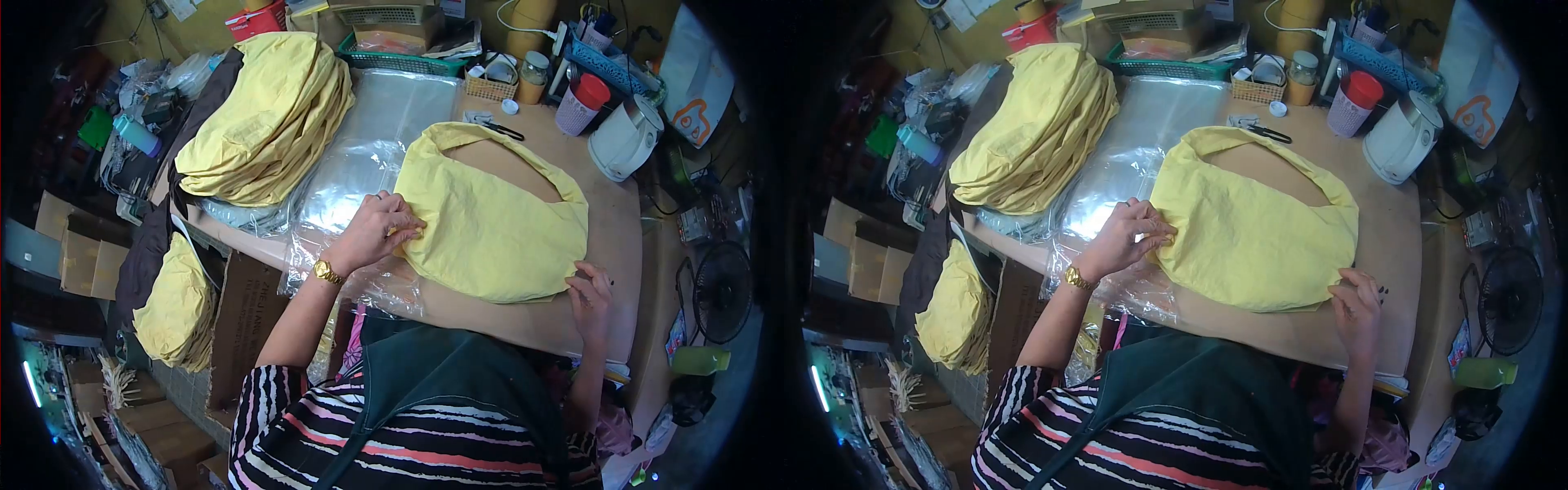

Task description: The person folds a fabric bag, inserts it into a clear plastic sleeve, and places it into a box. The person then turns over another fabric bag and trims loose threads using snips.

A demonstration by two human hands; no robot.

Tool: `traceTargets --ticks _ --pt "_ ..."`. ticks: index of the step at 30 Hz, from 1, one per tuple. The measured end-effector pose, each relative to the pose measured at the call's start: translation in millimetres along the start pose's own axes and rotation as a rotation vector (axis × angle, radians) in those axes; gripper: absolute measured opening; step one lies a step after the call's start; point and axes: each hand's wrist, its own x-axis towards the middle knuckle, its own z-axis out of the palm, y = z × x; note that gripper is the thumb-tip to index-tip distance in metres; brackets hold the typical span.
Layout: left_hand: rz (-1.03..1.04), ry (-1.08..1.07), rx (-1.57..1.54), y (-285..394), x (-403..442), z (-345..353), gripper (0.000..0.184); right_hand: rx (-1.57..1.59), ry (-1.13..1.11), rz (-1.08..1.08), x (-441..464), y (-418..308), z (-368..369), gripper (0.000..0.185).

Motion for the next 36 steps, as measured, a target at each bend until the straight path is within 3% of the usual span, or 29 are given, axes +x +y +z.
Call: traceTargets --ticks 4,6,8,10,12,14,17,19,20,21,23,26,28,30,31,33,36 --pt "-0.018 -0.049 0.13 1.9 2.3 2.9 0.011 0.153 0.019 0.032 2.6 5.3 3.7 0.022" --pt "0.085 0.253 -0.06 -1.9 4.3 9.5 0.01 0.21 0.053 0.076 4.4 14.4 12.1 0.017" --pt "-0.001 0.43 -0.434 -2.8 3.1 16.0 0.011 0.762 0.338 0.231 3.3 24.9 28.2 0.012" --pt "-0.029 0.516 -0.567 3.7 2.7 27.2 0.008 0.581 0.365 0.269 -0.1 33.0 38.7 0.015" --pt "-0.129 0.667 -0.536 12.7 2.1 40.5 0.007 0.567 0.455 0.57 0.6 31.1 57.0 0.014" --pt "-0.165 0.608 -0.278 9.1 -1.3 43.2 0.006 0.44 0.517 0.558 7.2 36.1 69.1 0.015" --pt "-0.146 0.657 -0.347 13.4 0.2 56.5 0.005 0.526 0.437 0.688 6.9 36.2 64.2 0.013" --pt "-0.192 0.728 -0.334 21.6 4.3 58.8 0.005 0.986 0.357 0.702 1.8 27.2 60.5 0.011" --pt "-0.245 0.776 -0.414 29.6 6.3 59.8 0.011 0.981 0.371 0.708 0.1 23.3 60.5 0.011" --pt "-0.237 0.766 -0.42 23.5 3.5 61.0 0.011 0.844 0.325 0.693 -1.9 20.1 60.4 0.011" --pt "-0.37 0.498 -0.31 2.9 -4.4 60.4 0.028 0.708 0.284 0.687 -8.5 23.2 60.6 0.012" --pt "-0.384 0.563 -0.361 5.2 7.4 58.7 0.037 0.62 0.374 0.707 -11.1 44.5 59.2 0.014" --pt "-0.36 0.598 -0.362 5.4 11.9 63.4 0.029 0.22 0.404 0.597 -7.6 45.5 63.2 0.01" --pt "-0.336 0.57 -0.278 2.2 14.4 63.2 0.026 -0.179 0.21 0.544 6.5 36.7 46.7 0.023" --pt "-0.288 0.569 -0.264 7.2 18.5 60.5 0.025 -0.147 0.193 0.509 27.8 17.4 38.3 0.023" --pt "-0.197 0.53 -0.236 30.9 27.1 54.9 0.024 -0.172 0.386 0.149 65.0 -33.9 20.7 0.032" --pt "-0.047 0.498 -0.198 60.0 44.7 52.8 0.022 0.088 0.249 0.031 103.5 -102.1 47.6 0.028"
